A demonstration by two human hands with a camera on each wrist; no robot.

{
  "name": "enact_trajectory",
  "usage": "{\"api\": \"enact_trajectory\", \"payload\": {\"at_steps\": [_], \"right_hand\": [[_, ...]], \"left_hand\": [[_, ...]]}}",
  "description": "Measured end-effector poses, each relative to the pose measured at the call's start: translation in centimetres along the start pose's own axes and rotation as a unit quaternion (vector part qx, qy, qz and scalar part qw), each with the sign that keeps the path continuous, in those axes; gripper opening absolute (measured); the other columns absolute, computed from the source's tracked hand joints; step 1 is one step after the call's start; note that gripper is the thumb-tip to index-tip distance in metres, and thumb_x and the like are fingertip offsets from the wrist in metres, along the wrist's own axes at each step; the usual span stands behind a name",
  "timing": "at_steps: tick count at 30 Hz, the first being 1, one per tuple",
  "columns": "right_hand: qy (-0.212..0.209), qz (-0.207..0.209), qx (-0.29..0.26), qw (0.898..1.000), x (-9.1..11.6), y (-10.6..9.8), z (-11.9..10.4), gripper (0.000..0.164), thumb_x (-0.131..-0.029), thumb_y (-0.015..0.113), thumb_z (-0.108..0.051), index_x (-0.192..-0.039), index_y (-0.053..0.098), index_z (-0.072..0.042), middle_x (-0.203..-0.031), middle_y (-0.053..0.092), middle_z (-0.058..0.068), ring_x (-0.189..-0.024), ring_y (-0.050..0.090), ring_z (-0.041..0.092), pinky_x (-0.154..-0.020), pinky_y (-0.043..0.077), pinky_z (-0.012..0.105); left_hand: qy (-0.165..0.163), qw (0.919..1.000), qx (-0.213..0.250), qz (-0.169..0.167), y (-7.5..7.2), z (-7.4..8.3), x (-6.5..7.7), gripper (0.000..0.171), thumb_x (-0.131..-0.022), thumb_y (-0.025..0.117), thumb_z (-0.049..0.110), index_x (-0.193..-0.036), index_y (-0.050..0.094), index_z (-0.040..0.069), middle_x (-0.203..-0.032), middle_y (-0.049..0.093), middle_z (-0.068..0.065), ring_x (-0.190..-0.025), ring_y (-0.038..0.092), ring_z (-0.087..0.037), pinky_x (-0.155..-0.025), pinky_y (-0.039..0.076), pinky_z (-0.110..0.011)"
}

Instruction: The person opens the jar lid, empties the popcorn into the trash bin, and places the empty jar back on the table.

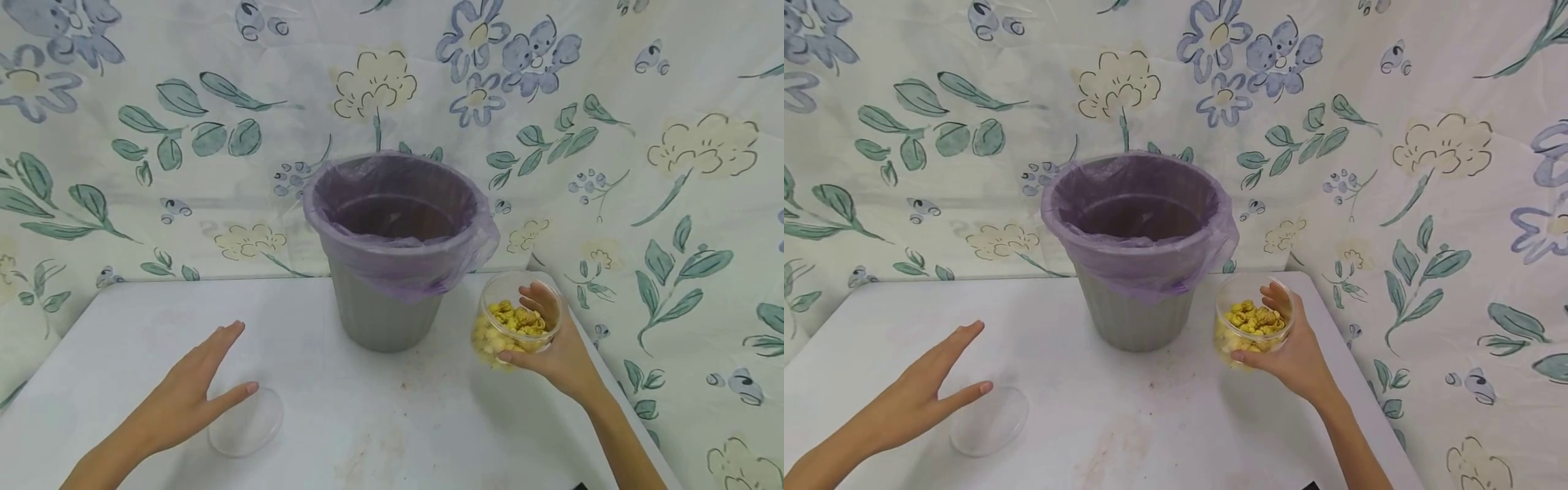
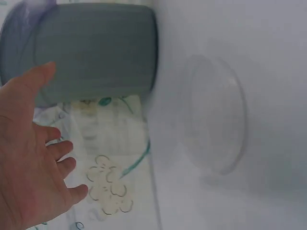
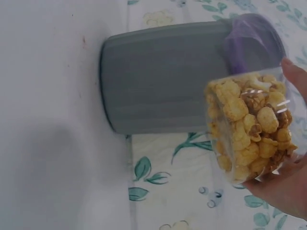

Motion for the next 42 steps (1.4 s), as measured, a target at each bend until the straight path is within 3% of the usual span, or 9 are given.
{"api": "enact_trajectory", "payload": {"at_steps": [3, 10, 14, 18, 21, 24, 28, 36, 42], "right_hand": [[-0.005, 0.002, 0.01, 1.0, -0.3, -0.3, -0.3, 0.099, -0.068, 0.085, 0.01, -0.149, 0.033, -0.012, -0.145, 0.043, 0.016, -0.129, 0.044, 0.006, -0.101, 0.036, 0.014], [-0.019, 0.002, 0.033, 0.999, -1.2, -1.2, -1.0, 0.103, -0.068, 0.085, 0.011, -0.151, 0.029, -0.011, -0.146, 0.042, 0.013, -0.13, 0.043, 0.005, -0.102, 0.036, 0.015], [-0.012, 0.005, 0.057, 0.998, -1.8, -1.7, -1.3, 0.103, -0.07, 0.086, 0.006, -0.152, 0.028, -0.016, -0.147, 0.042, 0.011, -0.134, 0.042, 0.018, -0.1, 0.037, 0.014], [-0.01, 0.01, 0.079, 0.997, -2.4, -2.1, -1.6, 0.105, -0.07, 0.088, 0.004, -0.153, 0.026, -0.014, -0.148, 0.043, 0.012, -0.135, 0.04, 0.033, -0.1, 0.036, 0.015], [-0.006, 0.015, 0.1, 0.995, -2.8, -2.5, -1.9, 0.107, -0.07, 0.089, 0.001, -0.154, 0.024, -0.013, -0.149, 0.043, 0.012, -0.136, 0.04, 0.035, -0.104, 0.035, 0.023], [-0.003, 0.018, 0.117, 0.993, -3.3, -2.8, -2.3, 0.109, -0.07, 0.09, -0.003, -0.155, 0.022, -0.012, -0.15, 0.042, 0.013, -0.137, 0.039, 0.035, -0.11, 0.034, 0.043], [-0.007, 0.023, 0.132, 0.991, -4.0, -3.2, -2.7, 0.11, -0.07, 0.091, -0.006, -0.155, 0.022, -0.011, -0.151, 0.04, 0.017, -0.137, 0.038, 0.038, -0.106, 0.032, 0.064], [0.002, 0.04, 0.172, 0.984, -5.2, -4.1, -3.3, 0.106, -0.073, 0.091, -0.014, -0.154, 0.022, -0.009, -0.153, 0.038, 0.014, -0.138, 0.038, 0.035, -0.104, 0.035, 0.065], [0.005, 0.043, 0.175, 0.984, -6.5, -5.0, -4.0, 0.108, -0.073, 0.09, -0.016, -0.155, 0.02, -0.01, -0.154, 0.037, 0.015, -0.139, 0.036, 0.036, -0.106, 0.034, 0.064]], "left_hand": [[0.019, 0.9997, 0.003, 0.012, -1.3, 1.1, -0.7, 0.082, -0.096, 0.068, 0.032, -0.159, 0.022, 0.008, -0.157, 0.029, -0.023, -0.143, 0.022, -0.048, -0.109, 0.019, -0.067], [0.024, 0.9996, 0.012, 0.009, -3.5, 3.4, -2.2, 0.074, -0.102, 0.058, 0.032, -0.161, 0.016, 0.014, -0.161, 0.022, -0.021, -0.146, 0.018, -0.045, -0.113, 0.015, -0.064], [0.02, 0.9998, 0.007, 0.007, -4.2, 4.7, -3.1, 0.073, -0.104, 0.054, 0.035, -0.162, 0.013, 0.016, -0.163, 0.018, -0.018, -0.146, 0.018, -0.043, -0.112, 0.017, -0.065], [0.027, 0.9995, 0.002, 0.019, -4.9, 6.1, -4.0, 0.073, -0.105, 0.052, 0.037, -0.162, 0.011, 0.019, -0.164, 0.017, -0.014, -0.147, 0.019, -0.041, -0.112, 0.018, -0.064], [0.041, 0.9987, -0.006, 0.03, -5.3, 7.1, -4.8, 0.071, -0.105, 0.051, 0.037, -0.162, 0.012, 0.018, -0.164, 0.018, -0.013, -0.147, 0.02, -0.04, -0.114, 0.018, -0.061], [0.048, 0.9982, -0.013, 0.033, -5.7, 8.0, -5.7, 0.071, -0.105, 0.05, 0.038, -0.162, 0.013, 0.016, -0.164, 0.019, -0.013, -0.147, 0.019, -0.039, -0.114, 0.018, -0.06], [0.052, 0.9981, -0.008, 0.031, -6.6, 9.0, -7.0, 0.071, -0.105, 0.049, 0.039, -0.161, 0.015, 0.012, -0.164, 0.019, -0.015, -0.148, 0.017, -0.04, -0.115, 0.017, -0.06], [0.058, 0.9981, 0.001, 0.02, -8.6, 11.3, -10.0, 0.074, -0.105, 0.047, 0.043, -0.161, 0.012, 0.01, -0.165, 0.014, -0.014, -0.15, 0.011, -0.037, -0.116, 0.013, -0.06], [0.064, 0.9978, -0.013, 0.009, -9.1, 12.5, -12.1, 0.075, -0.105, 0.045, 0.046, -0.161, 0.011, 0.01, -0.166, 0.011, -0.012, -0.151, 0.008, -0.033, -0.117, 0.011, -0.057]]}}
Point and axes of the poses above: each hand's wrist, its own x-axis away from the middle knuckle, its own y-axis out of the palm, z = x × y, the point moved 5 cm from there along -x, towards the middle knuckle
